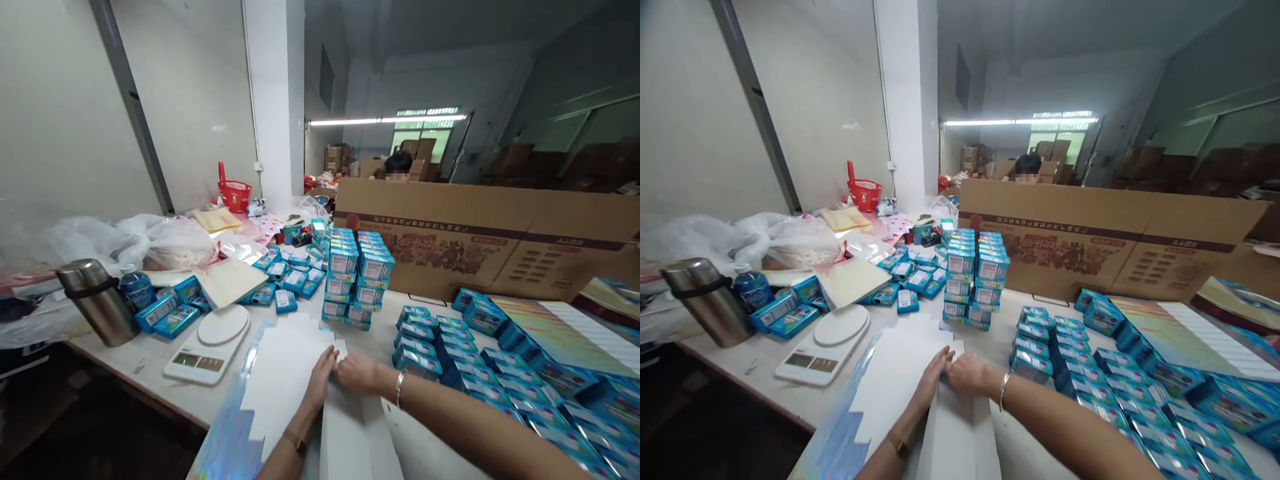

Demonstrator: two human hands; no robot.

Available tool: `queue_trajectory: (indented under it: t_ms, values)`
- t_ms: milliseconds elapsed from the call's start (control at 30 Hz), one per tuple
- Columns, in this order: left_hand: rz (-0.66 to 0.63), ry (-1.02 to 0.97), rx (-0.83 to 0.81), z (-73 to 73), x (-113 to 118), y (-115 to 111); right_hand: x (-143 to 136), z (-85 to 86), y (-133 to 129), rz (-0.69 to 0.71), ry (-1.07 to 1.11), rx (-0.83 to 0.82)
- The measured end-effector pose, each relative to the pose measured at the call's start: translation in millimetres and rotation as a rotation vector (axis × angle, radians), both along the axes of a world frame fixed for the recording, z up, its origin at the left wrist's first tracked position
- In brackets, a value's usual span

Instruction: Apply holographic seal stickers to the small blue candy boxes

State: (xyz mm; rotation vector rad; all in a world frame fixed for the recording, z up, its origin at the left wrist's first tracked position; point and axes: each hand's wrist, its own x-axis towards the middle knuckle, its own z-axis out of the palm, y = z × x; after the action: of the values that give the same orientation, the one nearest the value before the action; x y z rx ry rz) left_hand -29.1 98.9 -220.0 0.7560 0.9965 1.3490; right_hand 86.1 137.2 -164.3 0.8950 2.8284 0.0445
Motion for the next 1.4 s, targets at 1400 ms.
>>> queue_trajectory:
  t_ms: [1400]
  values:
    - [0.013, 0.523, -0.053, 7.0, -16.4, -90.8, 53.0, -50.5, -79.5, -0.709, 0.876, -0.335]
